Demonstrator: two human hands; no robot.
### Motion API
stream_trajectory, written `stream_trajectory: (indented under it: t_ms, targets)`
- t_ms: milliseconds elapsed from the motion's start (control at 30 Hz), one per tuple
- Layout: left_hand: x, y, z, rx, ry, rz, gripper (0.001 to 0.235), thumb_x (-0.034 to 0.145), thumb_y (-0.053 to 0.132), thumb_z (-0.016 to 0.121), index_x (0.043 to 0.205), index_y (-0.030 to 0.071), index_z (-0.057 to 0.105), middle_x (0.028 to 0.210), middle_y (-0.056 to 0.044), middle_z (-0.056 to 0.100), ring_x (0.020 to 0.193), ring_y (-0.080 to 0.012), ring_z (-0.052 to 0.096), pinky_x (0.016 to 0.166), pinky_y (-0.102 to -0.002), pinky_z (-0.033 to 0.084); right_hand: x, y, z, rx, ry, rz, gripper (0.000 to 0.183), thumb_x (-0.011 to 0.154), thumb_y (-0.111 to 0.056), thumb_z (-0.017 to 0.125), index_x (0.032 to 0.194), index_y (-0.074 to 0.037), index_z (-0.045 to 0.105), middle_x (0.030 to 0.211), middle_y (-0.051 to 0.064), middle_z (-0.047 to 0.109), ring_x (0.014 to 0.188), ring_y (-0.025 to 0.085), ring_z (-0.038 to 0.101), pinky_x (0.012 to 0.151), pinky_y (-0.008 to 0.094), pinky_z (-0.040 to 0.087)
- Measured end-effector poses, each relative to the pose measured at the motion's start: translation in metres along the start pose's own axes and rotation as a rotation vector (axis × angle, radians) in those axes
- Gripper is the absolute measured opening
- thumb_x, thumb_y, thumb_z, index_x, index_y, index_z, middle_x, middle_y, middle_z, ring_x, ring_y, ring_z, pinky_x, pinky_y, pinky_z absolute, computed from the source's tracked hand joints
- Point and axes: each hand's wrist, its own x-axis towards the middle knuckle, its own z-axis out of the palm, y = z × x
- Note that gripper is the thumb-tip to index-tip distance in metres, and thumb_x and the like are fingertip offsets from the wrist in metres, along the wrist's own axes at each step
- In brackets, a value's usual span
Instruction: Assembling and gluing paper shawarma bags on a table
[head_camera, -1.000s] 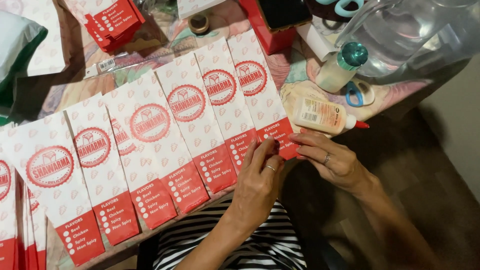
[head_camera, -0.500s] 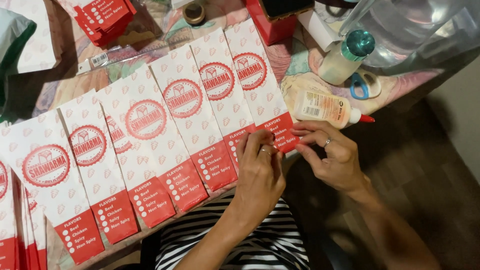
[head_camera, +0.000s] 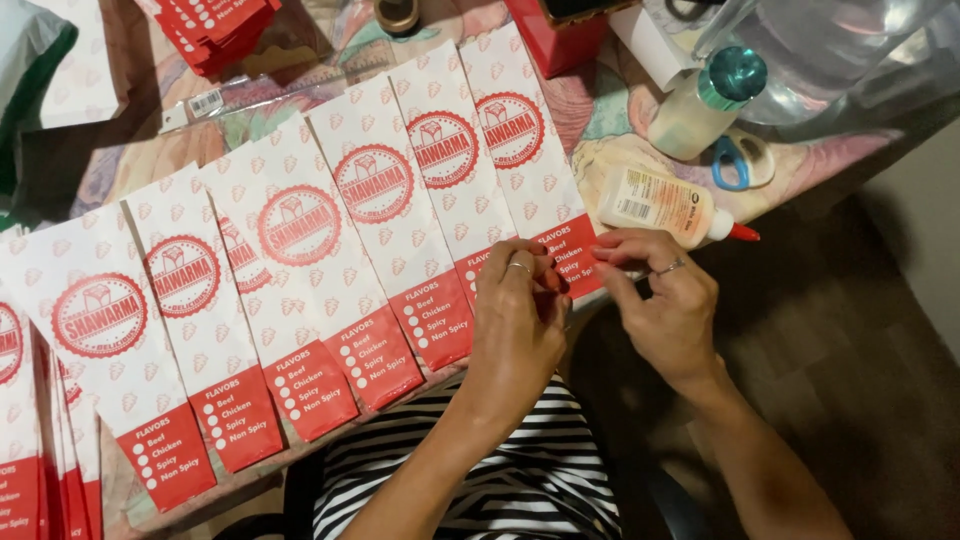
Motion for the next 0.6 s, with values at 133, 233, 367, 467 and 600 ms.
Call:
stream_trajectory:
  t_ms: [133, 233, 367, 467, 600]
  targets:
    - [0.002, 0.009, -0.003, -0.043, 0.020, -0.009, 0.019, 0.070, -0.012, 0.075, 0.081, -0.002, 0.063, 0.105, -0.019, 0.062, 0.099, -0.0425, 0.067, 0.087, -0.044, 0.056, 0.000, -0.002, 0.000, 0.006, -0.002, -0.004, 0.011, 0.092, 0.004, 0.077, 0.089, 0.002, 0.067, 0.095, 0.014, 0.075, 0.085, 0.026, 0.074, 0.077, 0.033, 0.059]
    - [0.003, 0.006, 0.006, 0.135, 0.026, 0.028, 0.013, 0.080, 0.002, 0.075, 0.087, 0.005, 0.064, 0.103, -0.010, 0.059, 0.104, -0.0332, 0.064, 0.102, -0.044, 0.043, -0.003, 0.000, 0.002, -0.020, 0.021, 0.005, 0.010, 0.092, 0.006, 0.078, 0.091, 0.001, 0.069, 0.097, 0.015, 0.075, 0.085, 0.026, 0.074, 0.076, 0.032, 0.059]
    - [0.003, -0.004, 0.015, 0.285, 0.014, 0.097, 0.036, 0.072, 0.018, 0.088, 0.090, 0.006, 0.059, 0.103, -0.011, 0.055, 0.106, -0.0326, 0.062, 0.106, -0.049, 0.039, -0.004, -0.002, 0.001, -0.033, 0.018, 0.024, 0.011, 0.092, 0.007, 0.078, 0.091, 0.000, 0.070, 0.098, 0.015, 0.076, 0.085, 0.025, 0.074, 0.076, 0.032, 0.059]
    - [0.002, 0.008, -0.003, 0.172, -0.048, 0.056, 0.030, 0.074, 0.006, 0.084, 0.090, 0.004, 0.059, 0.102, -0.011, 0.055, 0.105, -0.0358, 0.063, 0.106, -0.051, 0.040, -0.002, -0.007, -0.002, -0.009, 0.014, 0.053, 0.012, 0.091, 0.011, 0.076, 0.090, 0.001, 0.069, 0.097, 0.015, 0.077, 0.083, 0.025, 0.075, 0.075, 0.033, 0.059]
    - [0.003, 0.002, -0.002, 0.079, -0.092, -0.013, 0.026, 0.075, -0.005, 0.078, 0.092, 0.003, 0.060, 0.105, -0.013, 0.055, 0.106, -0.0417, 0.063, 0.105, -0.051, 0.042, 0.000, -0.015, 0.001, -0.103, 0.032, 0.007, 0.010, 0.095, 0.009, 0.070, 0.097, 0.000, 0.070, 0.101, 0.016, 0.076, 0.092, 0.032, 0.075, 0.079, 0.039, 0.059]
